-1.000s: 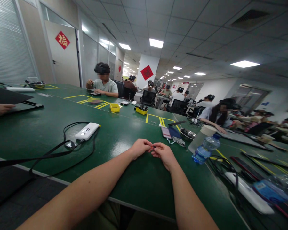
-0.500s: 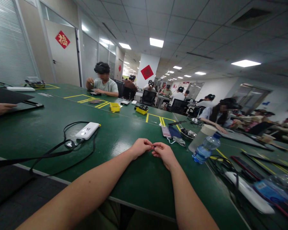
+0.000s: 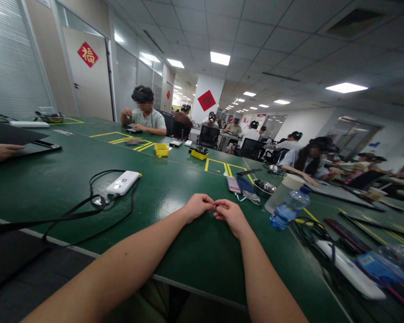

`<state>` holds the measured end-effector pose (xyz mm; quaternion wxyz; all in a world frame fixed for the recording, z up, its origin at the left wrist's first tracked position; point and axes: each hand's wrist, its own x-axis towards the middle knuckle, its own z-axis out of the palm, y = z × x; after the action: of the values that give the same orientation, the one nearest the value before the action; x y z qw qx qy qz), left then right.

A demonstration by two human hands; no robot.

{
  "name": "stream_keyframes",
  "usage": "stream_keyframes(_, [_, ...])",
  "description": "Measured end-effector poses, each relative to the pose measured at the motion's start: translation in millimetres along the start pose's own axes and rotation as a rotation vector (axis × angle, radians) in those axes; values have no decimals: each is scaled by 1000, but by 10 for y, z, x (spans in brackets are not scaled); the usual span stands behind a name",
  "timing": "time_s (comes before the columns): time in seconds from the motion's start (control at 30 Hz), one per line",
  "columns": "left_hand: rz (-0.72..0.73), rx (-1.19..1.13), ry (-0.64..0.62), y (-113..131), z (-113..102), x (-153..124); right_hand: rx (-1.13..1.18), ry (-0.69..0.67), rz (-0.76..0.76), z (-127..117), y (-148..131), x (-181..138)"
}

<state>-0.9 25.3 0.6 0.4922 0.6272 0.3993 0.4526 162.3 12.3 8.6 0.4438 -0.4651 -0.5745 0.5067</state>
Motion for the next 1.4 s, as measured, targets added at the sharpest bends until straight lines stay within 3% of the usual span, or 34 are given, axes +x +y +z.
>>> stream_keyframes(0.87, [52, -71, 11, -43, 17, 11, 42, 15, -51, 21, -65, -31])
stream_keyframes(1.1, [21, -114, -23, -47, 17, 28, 143, 51, 40, 17, -55, 1])
stream_keyframes(1.4, [27, -149, -32, -53, 21, 40, 11, 67, -31, -1, -54, -12])
